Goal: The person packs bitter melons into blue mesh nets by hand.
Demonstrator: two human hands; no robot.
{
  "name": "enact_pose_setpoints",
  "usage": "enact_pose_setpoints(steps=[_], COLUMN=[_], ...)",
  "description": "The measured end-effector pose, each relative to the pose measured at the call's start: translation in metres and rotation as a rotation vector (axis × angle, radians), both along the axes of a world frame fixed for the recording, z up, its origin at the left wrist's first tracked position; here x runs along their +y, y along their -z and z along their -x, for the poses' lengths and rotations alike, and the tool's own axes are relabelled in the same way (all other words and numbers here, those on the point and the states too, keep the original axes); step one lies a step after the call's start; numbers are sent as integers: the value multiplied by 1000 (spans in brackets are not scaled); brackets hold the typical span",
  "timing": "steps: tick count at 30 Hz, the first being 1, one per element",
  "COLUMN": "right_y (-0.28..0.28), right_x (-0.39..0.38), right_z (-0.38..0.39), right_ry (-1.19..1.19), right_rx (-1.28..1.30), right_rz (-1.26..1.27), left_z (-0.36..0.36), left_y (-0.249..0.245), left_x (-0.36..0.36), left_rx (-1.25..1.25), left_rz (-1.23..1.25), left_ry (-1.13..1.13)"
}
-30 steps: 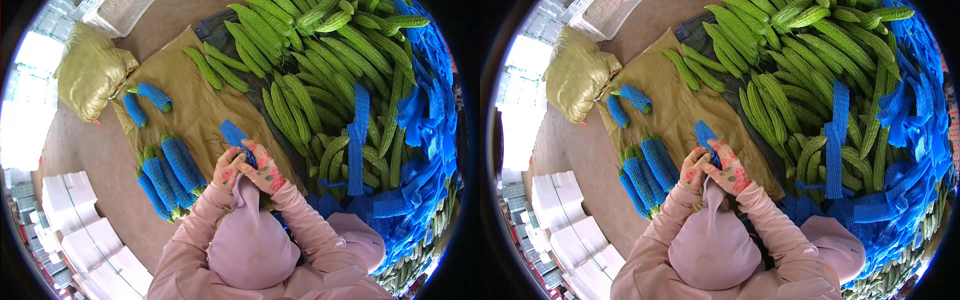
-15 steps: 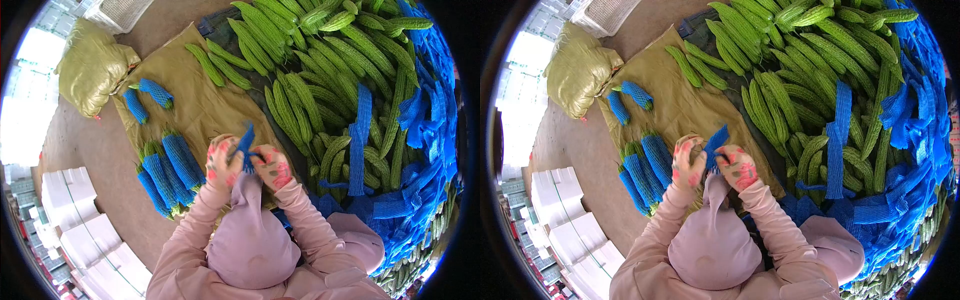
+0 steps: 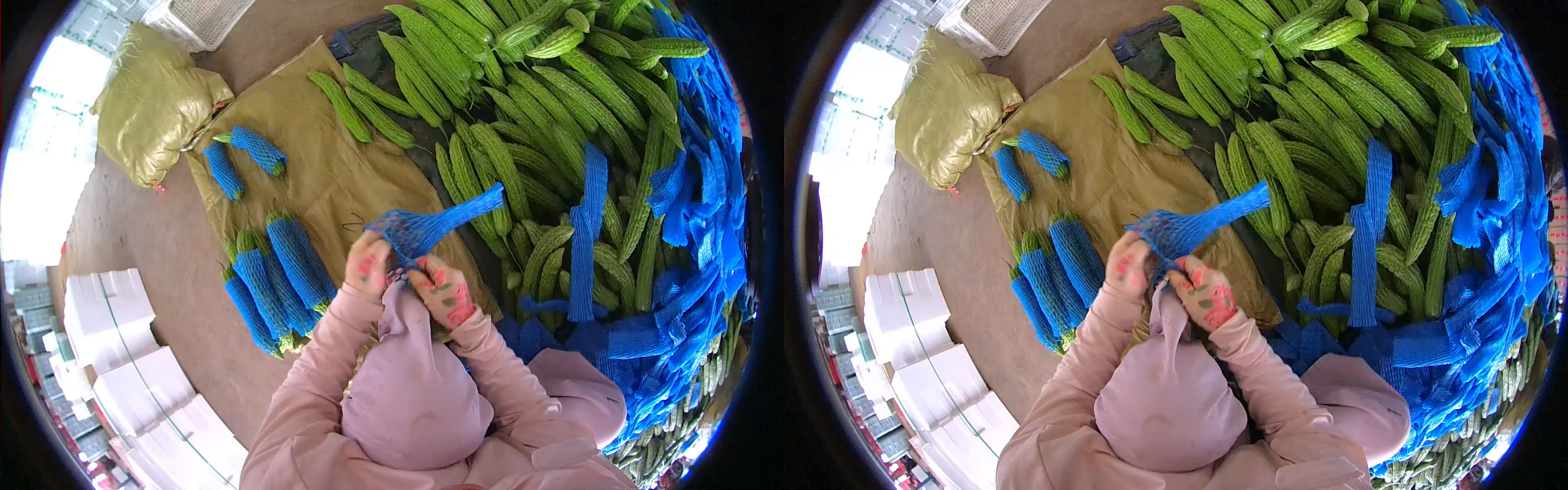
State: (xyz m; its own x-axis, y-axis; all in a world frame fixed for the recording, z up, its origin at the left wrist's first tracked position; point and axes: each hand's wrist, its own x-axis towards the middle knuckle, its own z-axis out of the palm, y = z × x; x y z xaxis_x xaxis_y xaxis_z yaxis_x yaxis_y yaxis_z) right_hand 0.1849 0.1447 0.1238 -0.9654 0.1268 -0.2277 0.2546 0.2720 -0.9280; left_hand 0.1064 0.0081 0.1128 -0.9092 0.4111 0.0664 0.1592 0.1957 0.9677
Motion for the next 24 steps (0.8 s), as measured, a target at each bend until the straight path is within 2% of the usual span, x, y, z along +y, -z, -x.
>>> enact_pose_setpoints(steps=[2, 4, 5, 6, 7, 8, 10, 12, 13, 16, 17, 18, 20, 21, 22, 24], right_y=[0, 1, -1, -8, -14, -16, -27, -26, -33, -30, -32, -32, -32, -28, -31, -29], right_x=[-6, -7, -6, -3, 0, 3, 2, -5, -4, 0, 5, 9, 15, 9, 7, 5], right_z=[-10, -11, -8, -1, 7, 12, 16, 11, 12, 9, 8, 8, 6, 3, 2, 5], right_ry=[-2, -92, -91, 28, 150, 275, 154, -59, -186, -173, -115, -104, -155, -215, -359, -518], right_rx=[-59, 152, 152, 109, 65, 19, 47, -124, 80, 61, -186, -184, -369, -319, -149, -51], right_rz=[65, -151, -150, 163, 476, 790, 641, 400, 269, 282, 535, 534, 779, 783, 636, 538], left_z=[4, -2, -6, -9, -5, -12, -12, 11, 23, 39, 39, 36, 22, 12, 7, 6], left_y=[-13, 1, 12, 26, 32, 40, 123, 98, 81, 63, 58, 52, 39, 30, 23, 16], left_x=[2, 10, 16, 18, 7, 11, -4, 7, 16, 31, 35, 37, 37, 35, 34, 30], left_rx=[-914, -904, -833, -761, -457, 29, 123, -24, -95, -175, -177, -168, -112, -59, -17, 77], left_rz=[-1055, -1112, -987, -861, -244, 230, 322, 266, 234, 205, 195, 189, 177, 173, 188, 292], left_ry=[-168, -190, -182, -172, -35, -7, 221, 216, 196, 191, 186, 182, 167, 163, 164, 184])
